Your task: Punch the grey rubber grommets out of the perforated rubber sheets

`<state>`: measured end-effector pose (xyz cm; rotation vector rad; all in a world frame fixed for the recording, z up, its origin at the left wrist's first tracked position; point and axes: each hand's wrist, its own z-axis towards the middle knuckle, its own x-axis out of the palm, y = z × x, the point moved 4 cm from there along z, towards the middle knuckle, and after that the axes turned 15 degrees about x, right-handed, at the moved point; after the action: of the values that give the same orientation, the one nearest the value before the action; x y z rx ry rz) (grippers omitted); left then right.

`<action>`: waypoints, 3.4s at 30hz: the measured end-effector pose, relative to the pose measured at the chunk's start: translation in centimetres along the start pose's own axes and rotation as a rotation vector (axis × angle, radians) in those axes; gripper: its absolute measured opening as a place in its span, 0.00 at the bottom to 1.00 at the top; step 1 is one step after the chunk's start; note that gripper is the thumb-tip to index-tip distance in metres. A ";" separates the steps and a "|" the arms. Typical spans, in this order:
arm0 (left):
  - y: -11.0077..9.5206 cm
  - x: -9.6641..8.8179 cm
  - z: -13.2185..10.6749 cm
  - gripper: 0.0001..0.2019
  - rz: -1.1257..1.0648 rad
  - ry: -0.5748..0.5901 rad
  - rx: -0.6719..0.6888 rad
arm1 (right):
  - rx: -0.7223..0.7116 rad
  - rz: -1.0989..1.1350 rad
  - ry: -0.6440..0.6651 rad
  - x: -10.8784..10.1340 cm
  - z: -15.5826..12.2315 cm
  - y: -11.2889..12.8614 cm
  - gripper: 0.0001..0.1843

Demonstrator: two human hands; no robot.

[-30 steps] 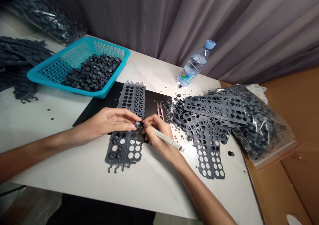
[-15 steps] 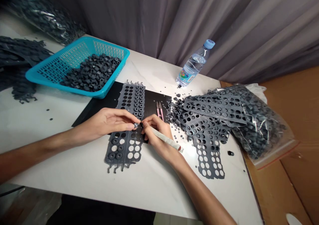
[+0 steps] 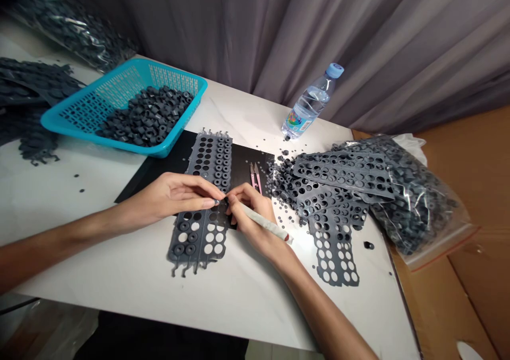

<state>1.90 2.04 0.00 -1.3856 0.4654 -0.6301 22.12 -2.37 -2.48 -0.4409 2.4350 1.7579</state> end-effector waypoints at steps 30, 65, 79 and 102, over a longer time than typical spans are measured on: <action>0.6 -0.6 0.1 0.11 0.204 -0.149 0.062 | -0.210 -0.071 -0.050 0.7 -1.9 1.0 0.07; 0.2 -0.5 0.2 0.13 0.107 -0.080 0.055 | -0.073 0.242 -0.111 -0.7 -0.7 0.6 0.14; 0.3 0.2 0.0 0.15 -0.021 -0.032 0.039 | -0.068 0.107 -0.172 -1.2 -0.4 0.4 0.13; -4.1 -14.4 -0.7 0.16 0.927 -0.481 0.183 | -0.022 0.090 -0.159 -0.8 -0.8 0.6 0.15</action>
<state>-9.93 10.69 3.09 -0.9504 0.5726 0.4021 22.82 -2.82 -1.48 -0.1875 2.3617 1.7810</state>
